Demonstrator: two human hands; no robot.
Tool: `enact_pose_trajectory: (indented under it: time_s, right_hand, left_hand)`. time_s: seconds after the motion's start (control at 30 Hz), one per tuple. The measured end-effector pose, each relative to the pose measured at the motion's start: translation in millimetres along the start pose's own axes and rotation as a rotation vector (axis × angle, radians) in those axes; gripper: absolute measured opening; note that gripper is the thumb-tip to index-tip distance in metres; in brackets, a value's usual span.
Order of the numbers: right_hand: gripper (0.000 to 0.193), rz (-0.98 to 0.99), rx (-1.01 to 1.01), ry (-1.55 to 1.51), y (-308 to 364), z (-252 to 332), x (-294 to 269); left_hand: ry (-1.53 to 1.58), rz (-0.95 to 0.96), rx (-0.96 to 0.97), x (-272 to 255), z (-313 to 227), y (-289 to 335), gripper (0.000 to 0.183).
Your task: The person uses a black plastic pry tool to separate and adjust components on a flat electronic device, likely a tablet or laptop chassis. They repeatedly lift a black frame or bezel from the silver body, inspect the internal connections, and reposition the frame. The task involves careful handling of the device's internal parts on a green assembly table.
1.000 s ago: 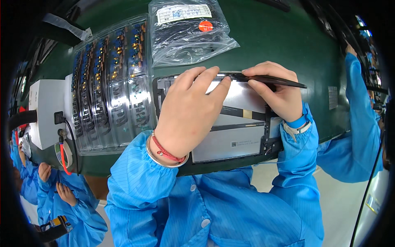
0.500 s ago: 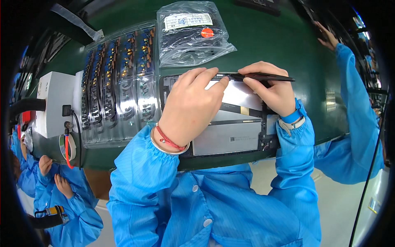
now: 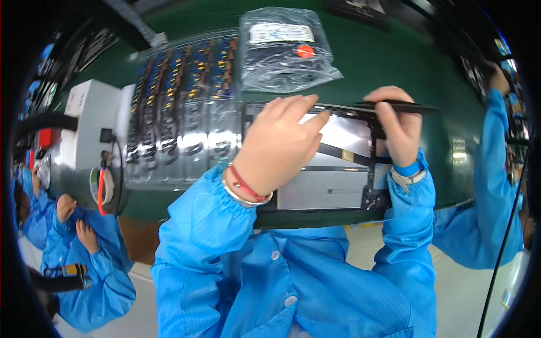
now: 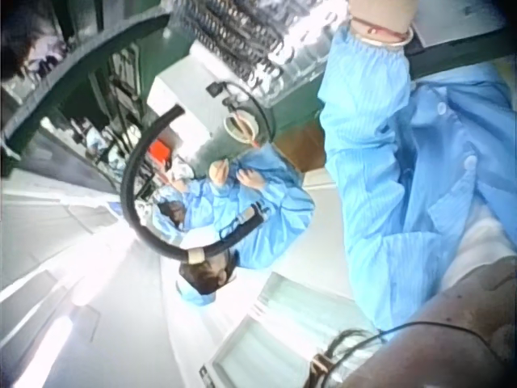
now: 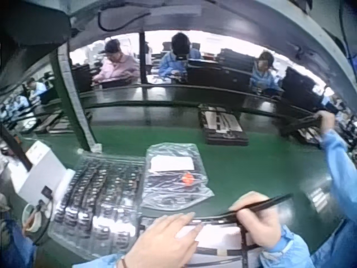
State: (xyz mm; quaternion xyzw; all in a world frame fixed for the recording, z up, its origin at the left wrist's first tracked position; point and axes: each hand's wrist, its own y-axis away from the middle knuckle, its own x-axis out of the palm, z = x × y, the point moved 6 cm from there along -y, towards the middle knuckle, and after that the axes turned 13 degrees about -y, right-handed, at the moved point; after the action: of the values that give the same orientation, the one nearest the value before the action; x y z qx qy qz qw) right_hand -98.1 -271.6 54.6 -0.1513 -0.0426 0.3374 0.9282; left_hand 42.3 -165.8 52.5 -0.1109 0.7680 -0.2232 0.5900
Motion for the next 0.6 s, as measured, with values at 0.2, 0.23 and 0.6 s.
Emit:
enact_pose_trajectory:
  time_s: [0.2, 0.23, 0.6]
  right_hand:
    - [0.012, -0.128, -0.285, -0.070, -1, 13, -23]
    - [0.013, -0.102, -0.301, -0.110, 0, 14, -25]
    - [0.011, -0.138, -0.125, 0.392, 53, 84, -6]
  left_hand:
    - [0.073, 0.167, 0.001, -57, -17, 33, 0.040]
    - [0.117, 0.213, 0.000, -63, -12, 40, 0.040]
    - [-0.288, 0.176, -0.129, -86, 199, 37, 0.018]
